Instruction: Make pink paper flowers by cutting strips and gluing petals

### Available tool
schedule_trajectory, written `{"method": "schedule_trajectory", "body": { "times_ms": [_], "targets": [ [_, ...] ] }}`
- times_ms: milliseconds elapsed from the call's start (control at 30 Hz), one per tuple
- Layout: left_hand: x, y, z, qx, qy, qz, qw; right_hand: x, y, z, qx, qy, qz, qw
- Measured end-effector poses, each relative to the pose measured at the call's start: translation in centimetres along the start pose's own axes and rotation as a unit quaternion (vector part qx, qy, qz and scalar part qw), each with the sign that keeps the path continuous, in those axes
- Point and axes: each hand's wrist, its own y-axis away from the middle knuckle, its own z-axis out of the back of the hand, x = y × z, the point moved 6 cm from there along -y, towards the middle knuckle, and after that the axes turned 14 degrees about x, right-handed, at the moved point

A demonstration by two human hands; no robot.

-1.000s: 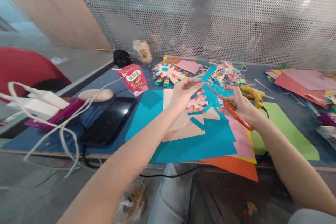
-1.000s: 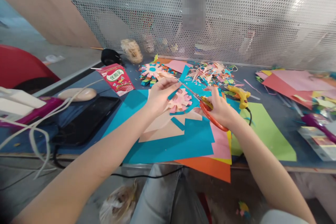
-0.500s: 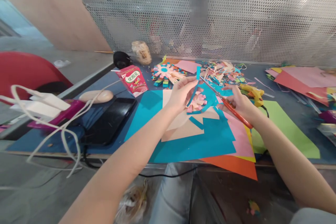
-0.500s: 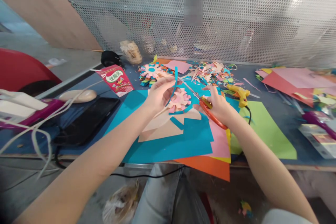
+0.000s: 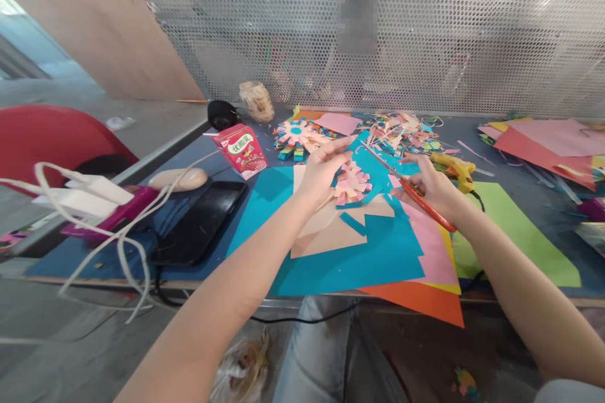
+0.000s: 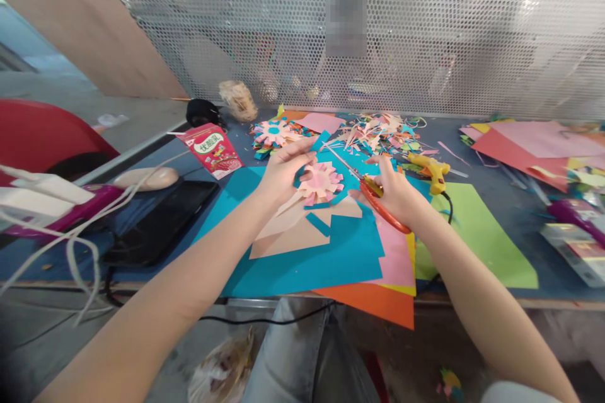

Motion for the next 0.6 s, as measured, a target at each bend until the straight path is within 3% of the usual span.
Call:
{"method": "schedule_trajectory", "body": {
  "times_ms": [600],
  "targets": [
    [0.04, -0.21, -0.15, 0.017, 0.012, 0.007, 1.000, -0.48, 0.04, 0.20, -0.020, -0.005, -0.002, 1.000]
  ]
}}
